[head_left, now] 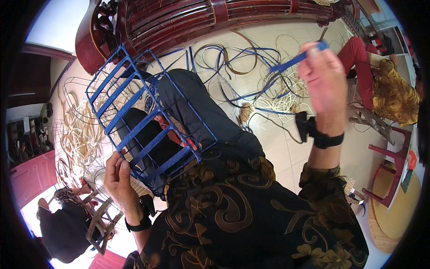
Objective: The person weaves blue plastic straps around a metal frame to form a basket, looping and pulling the straps through the frame by hand.
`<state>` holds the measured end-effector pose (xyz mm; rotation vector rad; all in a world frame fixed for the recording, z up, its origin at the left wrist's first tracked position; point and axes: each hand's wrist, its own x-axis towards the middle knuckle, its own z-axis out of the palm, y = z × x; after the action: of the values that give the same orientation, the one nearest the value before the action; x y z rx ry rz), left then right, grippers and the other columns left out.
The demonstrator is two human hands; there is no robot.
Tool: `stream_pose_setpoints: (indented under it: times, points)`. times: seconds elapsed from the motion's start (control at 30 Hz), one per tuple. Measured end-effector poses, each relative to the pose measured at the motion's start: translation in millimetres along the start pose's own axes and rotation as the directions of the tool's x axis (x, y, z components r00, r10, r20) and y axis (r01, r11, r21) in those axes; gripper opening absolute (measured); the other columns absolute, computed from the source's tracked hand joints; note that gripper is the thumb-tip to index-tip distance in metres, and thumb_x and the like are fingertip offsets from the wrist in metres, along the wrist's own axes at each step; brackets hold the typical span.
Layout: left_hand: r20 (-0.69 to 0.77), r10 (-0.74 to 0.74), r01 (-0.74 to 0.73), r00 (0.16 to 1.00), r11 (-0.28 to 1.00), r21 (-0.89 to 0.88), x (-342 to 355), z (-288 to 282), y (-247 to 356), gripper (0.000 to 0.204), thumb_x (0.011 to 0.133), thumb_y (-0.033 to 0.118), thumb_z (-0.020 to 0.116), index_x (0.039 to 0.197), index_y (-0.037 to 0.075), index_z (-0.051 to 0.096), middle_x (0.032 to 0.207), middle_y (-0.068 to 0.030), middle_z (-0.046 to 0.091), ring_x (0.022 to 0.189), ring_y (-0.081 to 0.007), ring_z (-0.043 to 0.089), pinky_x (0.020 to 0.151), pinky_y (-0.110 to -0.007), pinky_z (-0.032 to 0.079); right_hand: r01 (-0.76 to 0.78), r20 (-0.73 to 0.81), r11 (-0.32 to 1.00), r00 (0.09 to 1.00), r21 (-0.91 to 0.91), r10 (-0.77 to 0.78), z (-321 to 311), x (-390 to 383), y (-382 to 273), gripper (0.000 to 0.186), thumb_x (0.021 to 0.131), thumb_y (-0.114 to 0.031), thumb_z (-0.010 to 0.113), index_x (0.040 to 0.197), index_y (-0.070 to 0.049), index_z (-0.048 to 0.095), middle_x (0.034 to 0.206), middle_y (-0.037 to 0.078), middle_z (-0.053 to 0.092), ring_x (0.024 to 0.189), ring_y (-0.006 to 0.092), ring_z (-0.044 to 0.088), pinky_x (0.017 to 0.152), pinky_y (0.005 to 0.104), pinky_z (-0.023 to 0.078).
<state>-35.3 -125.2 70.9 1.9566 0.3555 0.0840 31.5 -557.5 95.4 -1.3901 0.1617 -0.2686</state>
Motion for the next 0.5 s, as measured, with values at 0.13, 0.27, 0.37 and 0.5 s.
stream_pose_setpoints:
  times: [0.13, 0.27, 0.37, 0.5]
  points:
    - [-0.153, 0.227, -0.199, 0.962, 0.964, 0.175, 0.9, 4.1, 27.2, 0.029, 0.092, 0.006, 0.057, 0.119, -0.002, 0.06, 0.107, -0.0123, 0.065, 0.1, -0.0179, 0.059, 0.091, -0.029, 0.044, -0.156, 0.364, 0.987, 0.918, -0.039, 0.159, 67.7, -26.4, 12.0, 0.018, 0.089, -0.018, 0.067, 0.1, -0.004, 0.07, 0.082, 0.003, 0.069, 0.066, 0.0072, 0.059, 0.057, 0.0197, 0.048]
    - [0.148, 0.289, -0.287, 0.946, 0.957, -0.039, -10.1, 12.0, 69.4, 0.046, 0.09, 0.027, 0.065, 0.121, -0.006, 0.058, 0.109, -0.0158, 0.065, 0.1, -0.0202, 0.059, 0.089, -0.034, 0.045, 0.102, 0.691, 0.992, 0.712, 0.072, -0.123, 133.2, -49.0, 34.2, 0.014, 0.083, -0.011, 0.071, 0.097, -0.006, 0.072, 0.091, 0.007, 0.069, 0.065, 0.0104, 0.066, 0.057, 0.0204, 0.053]
    - [0.483, 0.275, -0.31, 0.831, 0.951, -0.008, -4.0, 25.8, 84.4, 0.06, 0.08, 0.043, 0.073, 0.112, -0.006, 0.061, 0.102, -0.0146, 0.066, 0.091, -0.0213, 0.06, 0.081, -0.034, 0.047, 0.118, 0.757, 0.986, 0.632, 0.12, -0.168, 158.9, -58.3, 30.9, 0.01, 0.082, -0.007, 0.072, 0.092, -0.006, 0.072, 0.09, 0.004, 0.068, 0.077, 0.0115, 0.064, 0.066, 0.0256, 0.05]
    - [0.631, 0.145, -0.299, 0.762, 0.943, 0.145, -1.6, 25.0, 90.1, 0.024, 0.085, 0.024, 0.067, 0.09, 0.0, 0.068, 0.075, -0.0103, 0.064, 0.064, -0.0235, 0.06, 0.06, -0.033, 0.046, -0.105, 0.736, 0.966, 0.668, 0.237, -0.108, 160.0, -57.6, 32.9, 0.011, 0.082, -0.006, 0.071, 0.093, -0.002, 0.071, 0.089, 0.005, 0.066, 0.08, 0.0153, 0.063, 0.071, 0.0253, 0.049]
